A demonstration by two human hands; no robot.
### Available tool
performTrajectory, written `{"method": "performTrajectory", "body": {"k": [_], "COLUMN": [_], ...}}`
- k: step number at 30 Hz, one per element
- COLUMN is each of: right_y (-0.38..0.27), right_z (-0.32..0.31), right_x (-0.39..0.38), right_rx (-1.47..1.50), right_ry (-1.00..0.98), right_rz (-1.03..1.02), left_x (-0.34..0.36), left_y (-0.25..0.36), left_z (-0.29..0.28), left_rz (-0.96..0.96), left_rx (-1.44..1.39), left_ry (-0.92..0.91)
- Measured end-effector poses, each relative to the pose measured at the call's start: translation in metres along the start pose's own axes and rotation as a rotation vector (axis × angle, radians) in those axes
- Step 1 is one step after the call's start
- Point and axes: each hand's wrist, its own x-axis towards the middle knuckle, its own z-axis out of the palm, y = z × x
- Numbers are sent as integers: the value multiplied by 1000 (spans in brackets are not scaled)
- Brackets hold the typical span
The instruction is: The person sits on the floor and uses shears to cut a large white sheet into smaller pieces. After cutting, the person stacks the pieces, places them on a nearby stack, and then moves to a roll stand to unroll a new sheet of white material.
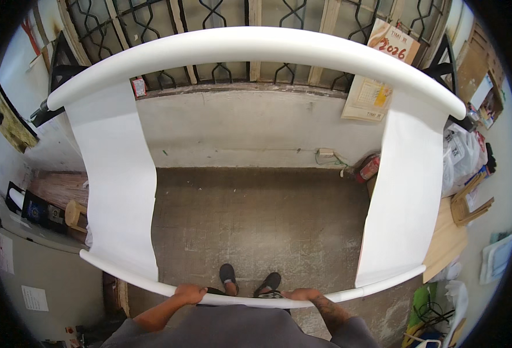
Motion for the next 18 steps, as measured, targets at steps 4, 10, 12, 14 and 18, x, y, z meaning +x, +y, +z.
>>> {"method": "performTrajectory", "body": {"k": [4, 10, 12, 14, 18], "right_y": [-9, -28, -30, -29, -21], "right_z": [-2, -13, -15, -16, -17], "right_x": [-9, -37, -37, -33, -24], "right_rx": [-100, -66, -257, -96, -59], "right_ry": [108, 125, 119, 218, 265], "right_rz": [-10, -104, -106, -78, -139], "left_x": [-5, -7, -7, -9, -16], "left_y": [4, 5, 9, 12, 13], "left_z": [-6, -12, -8, -7, -20], "left_rz": [-155, -23, 66, 128, 125], "left_rx": [-101, 77, -31, 23, 221], "left_ry": [-365, -204, -201, -22, -10]}}
